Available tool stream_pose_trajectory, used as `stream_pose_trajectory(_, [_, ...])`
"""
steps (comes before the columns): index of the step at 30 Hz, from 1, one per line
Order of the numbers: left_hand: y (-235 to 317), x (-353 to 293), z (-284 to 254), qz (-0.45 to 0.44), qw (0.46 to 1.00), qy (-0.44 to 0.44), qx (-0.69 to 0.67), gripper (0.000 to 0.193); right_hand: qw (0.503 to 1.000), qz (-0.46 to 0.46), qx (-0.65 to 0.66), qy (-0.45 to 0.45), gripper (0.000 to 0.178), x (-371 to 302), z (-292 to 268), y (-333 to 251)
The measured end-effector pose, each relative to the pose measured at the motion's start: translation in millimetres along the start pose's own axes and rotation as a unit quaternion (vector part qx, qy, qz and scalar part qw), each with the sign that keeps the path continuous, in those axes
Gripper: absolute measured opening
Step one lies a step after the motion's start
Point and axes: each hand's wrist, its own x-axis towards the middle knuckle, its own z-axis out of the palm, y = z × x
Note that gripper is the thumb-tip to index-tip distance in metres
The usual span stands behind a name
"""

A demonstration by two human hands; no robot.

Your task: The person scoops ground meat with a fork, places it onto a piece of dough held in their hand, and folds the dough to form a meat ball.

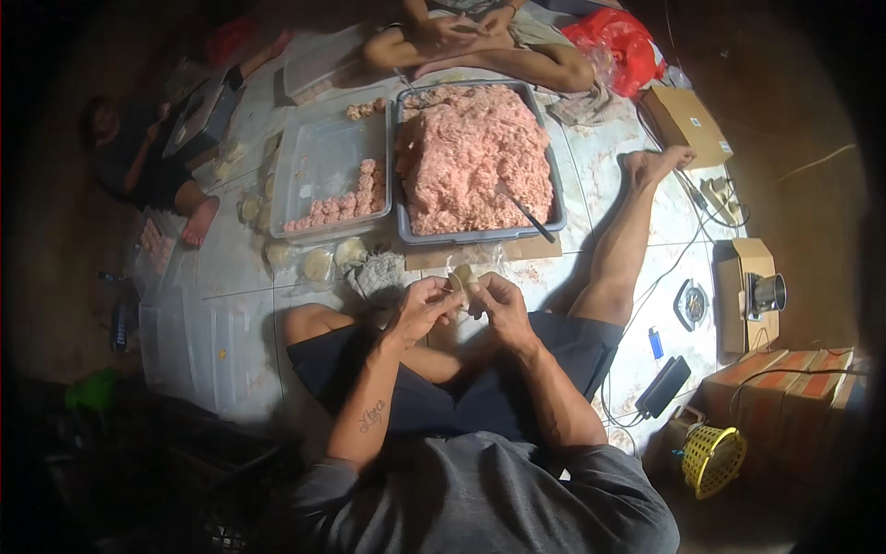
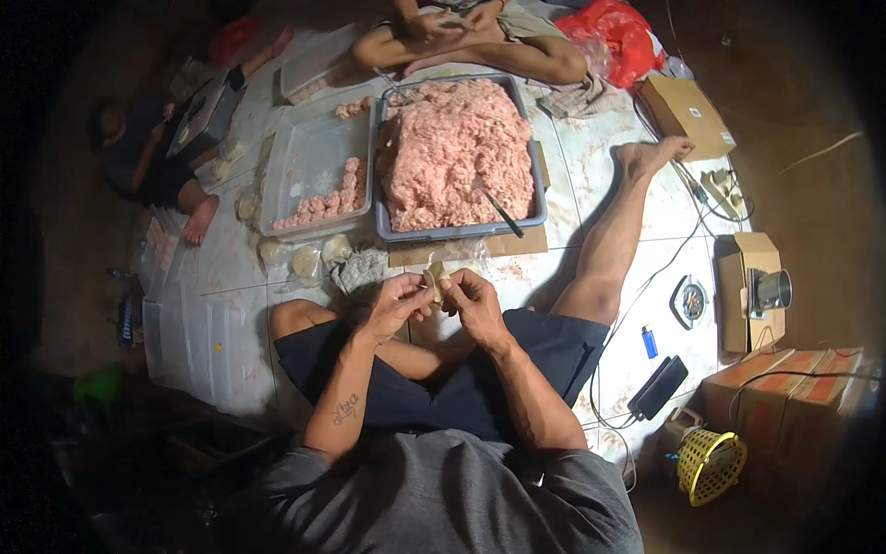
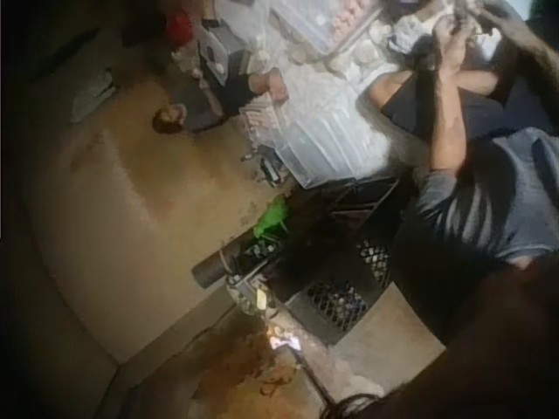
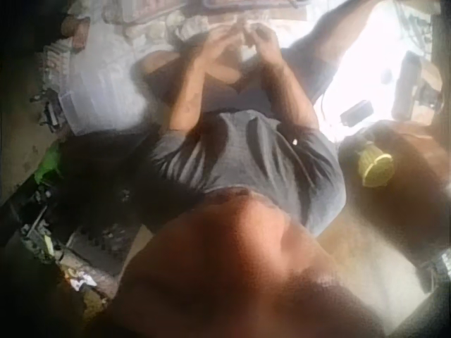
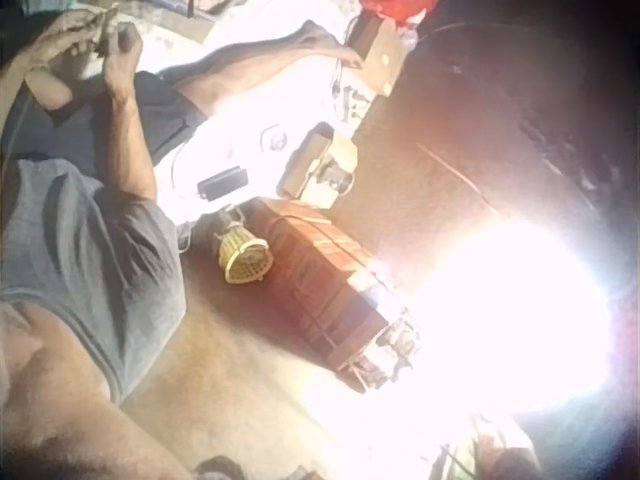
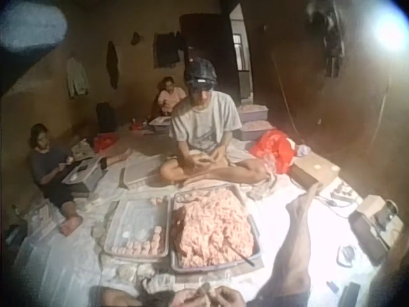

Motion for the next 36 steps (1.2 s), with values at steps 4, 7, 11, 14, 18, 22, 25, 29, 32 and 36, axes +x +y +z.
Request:
stream_pose_trajectory(4, [10.1, 4.8, 7.9, -0.028, 0.999, -0.03, -0.035, 0.04, 0.999, 0.002, -0.038, -0.004, 0.017, 0.5, -2.9, -7.2])
stream_pose_trajectory(7, [8.4, 8.6, 3.5, -0.024, 0.999, -0.039, 0.001, 0.029, 0.999, -0.042, -0.022, -0.007, 0.019, 0.3, -0.5, -1.7])
stream_pose_trajectory(11, [-4.2, 10.6, -4.6, 0.022, 0.997, 0.011, -0.076, 0.016, 0.997, 0.005, -0.048, 0.062, 0.018, 2.1, -2.2, -6.0])
stream_pose_trajectory(14, [0.7, 4.4, -5.5, 0.049, 0.995, 0.041, -0.079, 0.015, 0.981, -0.059, -0.153, 0.108, 0.019, -0.1, -0.3, -5.5])
stream_pose_trajectory(18, [8.0, -1.5, -6.5, 0.1, 0.995, 0.022, -0.004, 0.023, 0.977, -0.104, -0.168, 0.082, 0.023, -10.3, 11.7, -17.7])
stream_pose_trajectory(22, [3.1, -2.4, -7.8, 0.12, 0.993, -0.013, -0.01, 0.03, 0.994, -0.05, -0.023, -0.092, 0.019, -9.0, 17.3, -4.5])
stream_pose_trajectory(25, [2.7, -4.6, -7.5, 0.09, 0.994, -0.032, -0.045, 0.032, 0.994, -0.011, -0.01, -0.109, 0.016, -10.9, 22.3, -11.7])
stream_pose_trajectory(29, [-0.8, -6.0, -1.1, 0.057, 0.993, -0.033, -0.097, 0.03, 0.995, 0.014, 0.018, -0.096, 0.017, -5.8, 15.1, -1.8])
stream_pose_trajectory(32, [-2.8, -6.7, 2.7, 0.062, 0.991, -0.039, -0.114, 0.027, 0.994, 0.018, 0.026, -0.104, 0.019, -4.0, 12.9, -2.0])
stream_pose_trajectory(36, [4.9, -8.0, 10.6, 0.044, 0.99, -0.006, -0.135, 0.027, 0.989, 0.015, 0.114, -0.097, 0.016, -1.9, 5.5, 6.8])
